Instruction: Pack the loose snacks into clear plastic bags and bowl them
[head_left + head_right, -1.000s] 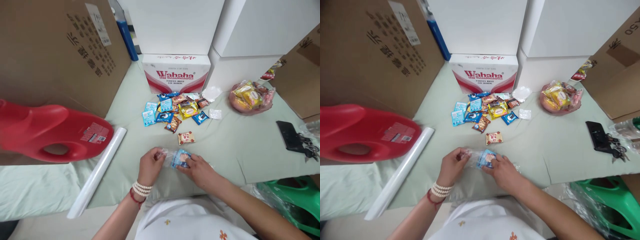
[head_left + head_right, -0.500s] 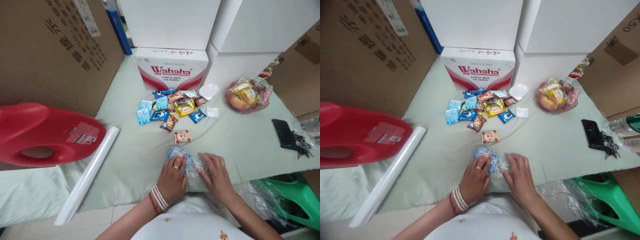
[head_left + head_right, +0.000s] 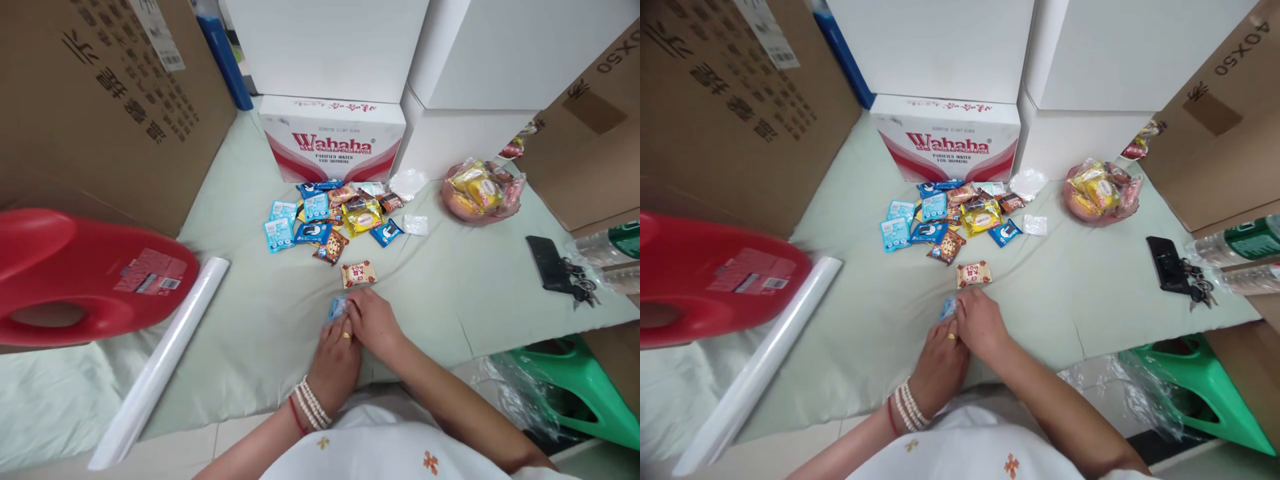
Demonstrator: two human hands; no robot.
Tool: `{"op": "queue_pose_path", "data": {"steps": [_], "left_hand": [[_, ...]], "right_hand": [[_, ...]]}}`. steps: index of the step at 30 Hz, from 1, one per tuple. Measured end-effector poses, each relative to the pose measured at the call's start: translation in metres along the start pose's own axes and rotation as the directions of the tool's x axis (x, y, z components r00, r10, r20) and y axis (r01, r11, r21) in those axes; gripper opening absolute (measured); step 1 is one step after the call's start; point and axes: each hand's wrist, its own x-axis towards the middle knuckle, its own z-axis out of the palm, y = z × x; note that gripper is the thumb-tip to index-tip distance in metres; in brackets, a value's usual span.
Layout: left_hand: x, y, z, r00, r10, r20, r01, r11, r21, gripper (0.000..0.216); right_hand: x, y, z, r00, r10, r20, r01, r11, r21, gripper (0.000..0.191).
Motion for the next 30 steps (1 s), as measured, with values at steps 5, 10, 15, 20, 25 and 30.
{"op": "queue_pose_path", "data": {"steps": [5, 10, 15, 20, 25, 30], "left_hand": [[-0.009, -0.033, -0.021, 0.931, -0.341, -0.128, 0.309, 0.926, -0.217, 0.048], [0.005, -0.041, -0.019, 0.881, -0.463, -0.1, 0.451, 0.884, -0.126, 0.026], [0.016, -0.039, -0.021, 0.861, -0.505, 0.059, 0.481, 0.77, -0.419, 0.017], [0.022, -0.037, -0.035, 0.837, -0.514, 0.185, 0.498, 0.579, -0.646, 0.036], [-0.008, -0.05, -0.044, 0.734, -0.613, 0.291, 0.634, 0.466, -0.618, 0.049], [-0.067, -0.086, -0.05, 0.639, -0.739, 0.213, 0.73, 0.496, -0.47, 0.05]], "right_hand": [[0.004, 0.0, 0.02, 0.993, -0.103, 0.063, 0.106, 0.993, -0.053, 0.024], [-0.025, -0.007, 0.005, 0.957, -0.272, 0.104, 0.281, 0.956, -0.087, 0.028], [-0.042, -0.004, -0.001, 0.925, -0.336, 0.179, 0.374, 0.89, -0.26, 0.061], [-0.044, 0.017, 0.015, 0.919, -0.394, 0.006, 0.38, 0.882, -0.278, 0.048], [-0.028, 0.065, -0.043, 0.942, -0.148, -0.301, 0.167, 0.985, 0.037, 0.037], [0.03, 0.168, -0.203, 0.57, 0.325, -0.755, -0.269, 0.942, 0.203, 0.045]]}}
